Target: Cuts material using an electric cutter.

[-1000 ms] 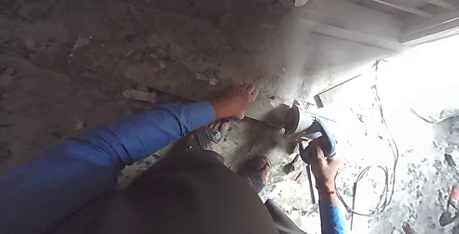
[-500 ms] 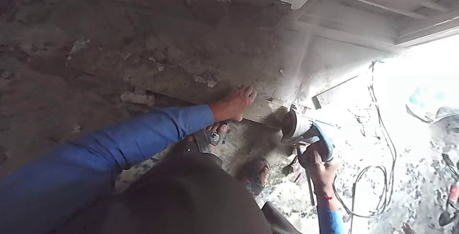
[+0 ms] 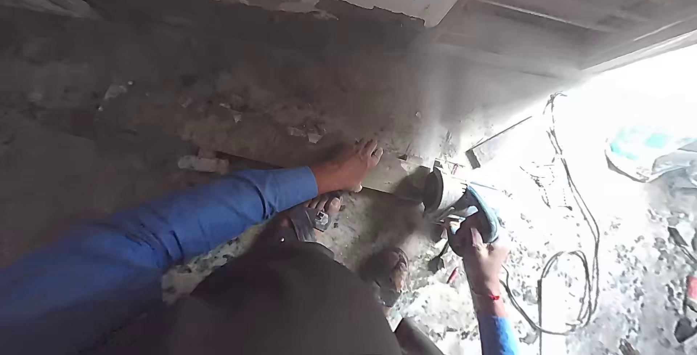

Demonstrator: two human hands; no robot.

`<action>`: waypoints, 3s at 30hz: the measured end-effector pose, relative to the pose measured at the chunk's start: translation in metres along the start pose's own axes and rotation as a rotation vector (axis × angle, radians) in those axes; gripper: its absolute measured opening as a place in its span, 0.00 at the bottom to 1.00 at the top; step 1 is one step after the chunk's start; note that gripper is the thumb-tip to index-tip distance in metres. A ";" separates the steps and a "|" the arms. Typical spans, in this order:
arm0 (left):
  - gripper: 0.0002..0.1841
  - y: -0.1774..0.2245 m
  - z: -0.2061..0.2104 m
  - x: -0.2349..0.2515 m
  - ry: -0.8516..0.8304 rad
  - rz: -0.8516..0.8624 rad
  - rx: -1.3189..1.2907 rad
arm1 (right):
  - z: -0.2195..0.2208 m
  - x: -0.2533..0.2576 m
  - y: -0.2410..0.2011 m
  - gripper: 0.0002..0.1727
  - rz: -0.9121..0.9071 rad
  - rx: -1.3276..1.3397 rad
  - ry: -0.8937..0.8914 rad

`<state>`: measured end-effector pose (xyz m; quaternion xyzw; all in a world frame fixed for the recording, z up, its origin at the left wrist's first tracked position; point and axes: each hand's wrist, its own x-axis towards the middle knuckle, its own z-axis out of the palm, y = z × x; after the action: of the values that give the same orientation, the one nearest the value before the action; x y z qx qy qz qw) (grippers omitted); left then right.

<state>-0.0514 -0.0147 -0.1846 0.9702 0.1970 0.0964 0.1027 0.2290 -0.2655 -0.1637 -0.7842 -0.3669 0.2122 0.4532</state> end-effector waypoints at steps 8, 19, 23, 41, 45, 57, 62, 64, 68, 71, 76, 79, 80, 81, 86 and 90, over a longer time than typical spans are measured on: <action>0.51 -0.003 0.015 0.027 -0.535 -0.124 -0.029 | 0.000 0.013 0.000 0.23 0.012 -0.059 0.006; 0.49 -0.004 0.014 0.029 -0.554 -0.128 -0.075 | 0.000 0.027 0.005 0.26 0.051 -0.068 0.006; 0.52 -0.005 0.015 0.029 -0.571 -0.116 -0.059 | 0.003 0.031 0.000 0.25 0.061 -0.042 0.006; 0.51 -0.006 0.015 0.030 -0.568 -0.086 -0.053 | 0.005 0.050 -0.005 0.20 0.045 -0.001 -0.022; 0.53 -0.005 0.015 0.030 -0.573 -0.116 -0.067 | 0.008 0.052 -0.006 0.22 0.026 -0.005 -0.023; 0.49 -0.002 0.015 0.030 -0.539 -0.152 -0.063 | -0.006 0.012 -0.002 0.25 0.009 -0.014 -0.006; 0.48 -0.004 0.017 0.026 -0.514 -0.145 -0.058 | -0.008 0.004 0.002 0.25 0.010 0.004 -0.014; 0.50 -0.004 0.021 0.026 -0.510 -0.151 -0.062 | -0.008 0.001 0.003 0.23 0.009 0.000 -0.006; 0.52 -0.004 0.021 0.029 -0.553 -0.152 -0.061 | -0.009 -0.002 0.001 0.22 0.014 -0.007 -0.001; 0.52 -0.002 0.020 0.030 -0.555 -0.153 -0.065 | -0.008 -0.004 0.001 0.22 0.020 0.012 0.017; 0.52 -0.003 0.015 0.031 -0.574 -0.145 -0.065 | -0.003 0.005 0.003 0.25 0.055 -0.006 0.032; 0.52 -0.004 0.014 0.031 -0.566 -0.140 -0.073 | 0.001 0.018 0.006 0.24 0.049 -0.042 0.044; 0.53 -0.003 0.014 0.031 -0.565 -0.143 -0.083 | 0.002 0.023 0.008 0.24 0.040 -0.049 0.043; 0.53 -0.003 0.015 0.031 -0.566 -0.142 -0.086 | 0.003 0.028 0.009 0.26 0.029 -0.048 0.030; 0.53 -0.003 0.016 0.032 -0.572 -0.144 -0.080 | 0.009 0.051 -0.001 0.26 -0.025 -0.045 -0.011; 0.54 -0.004 0.017 0.032 -0.577 -0.145 -0.087 | 0.015 0.064 -0.008 0.21 -0.047 -0.034 -0.011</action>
<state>-0.0202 -0.0011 -0.1976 0.9357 0.2243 -0.1824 0.2024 0.2570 -0.2053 -0.1649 -0.7817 -0.3913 0.1993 0.4427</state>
